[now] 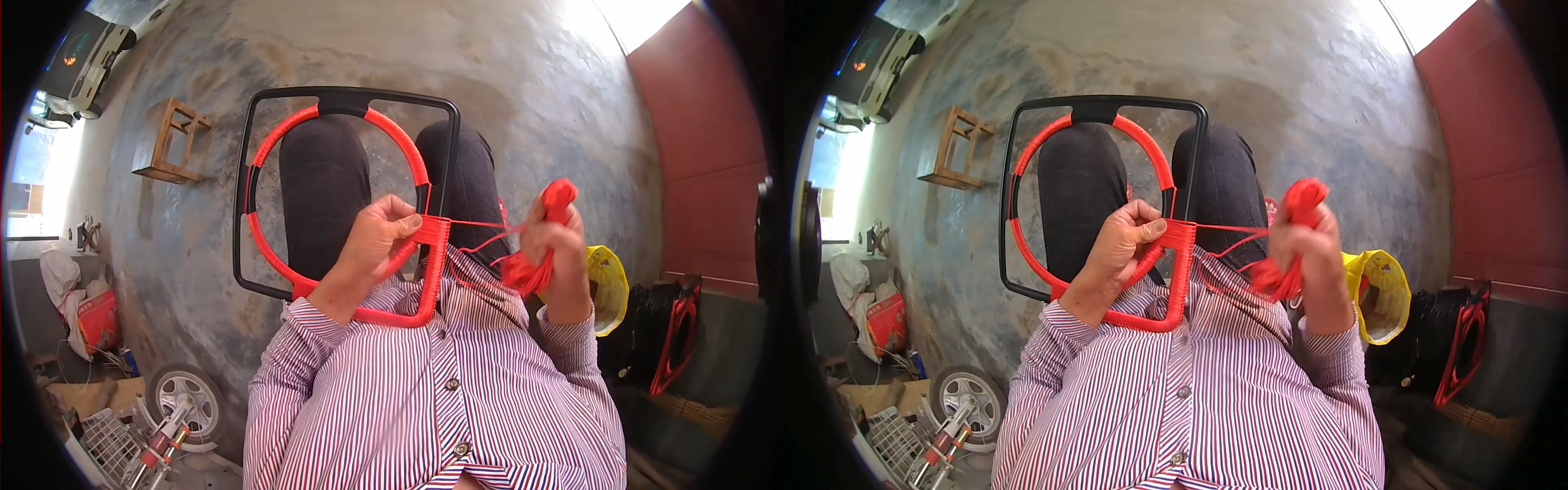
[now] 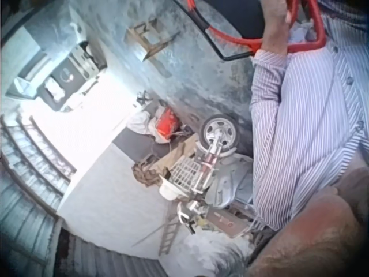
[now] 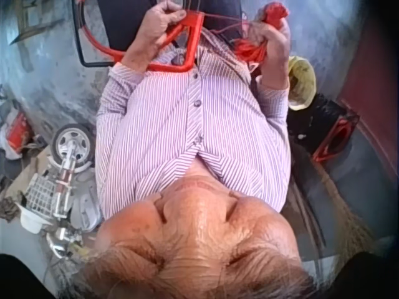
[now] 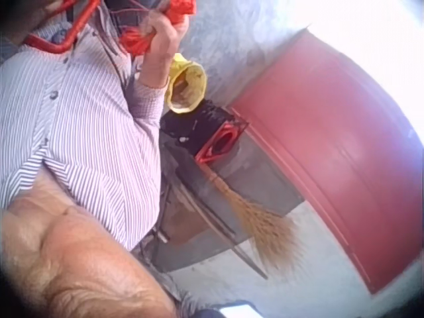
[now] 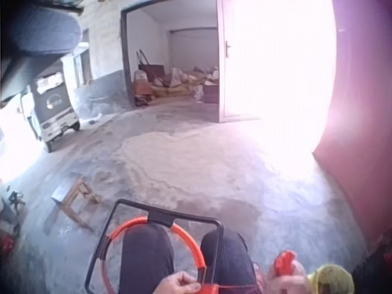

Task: Winding red string or yarn repeatedly around a circular red plastic frame held in the hands.

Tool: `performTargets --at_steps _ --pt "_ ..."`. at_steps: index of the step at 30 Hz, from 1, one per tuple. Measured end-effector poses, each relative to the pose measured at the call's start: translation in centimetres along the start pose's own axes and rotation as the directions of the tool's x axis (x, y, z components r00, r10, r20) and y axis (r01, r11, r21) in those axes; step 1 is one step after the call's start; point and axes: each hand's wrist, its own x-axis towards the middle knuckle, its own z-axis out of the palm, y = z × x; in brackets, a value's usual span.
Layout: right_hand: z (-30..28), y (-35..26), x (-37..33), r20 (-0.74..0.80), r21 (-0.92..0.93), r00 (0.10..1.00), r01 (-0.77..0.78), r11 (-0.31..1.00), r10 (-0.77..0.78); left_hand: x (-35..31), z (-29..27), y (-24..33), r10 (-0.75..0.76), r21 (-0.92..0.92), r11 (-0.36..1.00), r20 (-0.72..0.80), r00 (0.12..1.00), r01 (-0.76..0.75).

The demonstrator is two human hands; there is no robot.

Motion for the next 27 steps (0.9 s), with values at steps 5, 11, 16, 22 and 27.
performTargets --at_steps 5,11,16,22,27 --pt "-4.9 -2.9 1.7 -0.428 -0.209 0.899 0.002 0.978 -0.093 -0.2 1.0 0.5 -0.041 -0.059 0.997 0.01 0.999 0.041" --pt "-2.0 -2.5 -1.2 -0.183 -0.186 0.983 -0.017 0.982 -0.018 -0.4 1.5 0.8 -0.003 -0.024 1.0 0.014 1.0 0.003" --pt "3.7 0.2 -0.3 0.345 -0.926 0.883 0.266 0.266 0.318 -0.6 1.1 1.3 0.038 -0.12 0.993 0.195 0.98 -0.015" --pt "6.6 3.0 3.2 0.171 -0.922 0.968 0.09 0.377 0.185 -0.9 1.8 1.4 -0.036 -0.162 0.985 0.168 0.985 0.064" --pt "5.4 2.6 4.1 0.256 -0.814 0.956 0.134 0.566 0.142 -0.8 1.9 1.4 -0.159 -0.075 0.984 0.07 0.985 0.164"
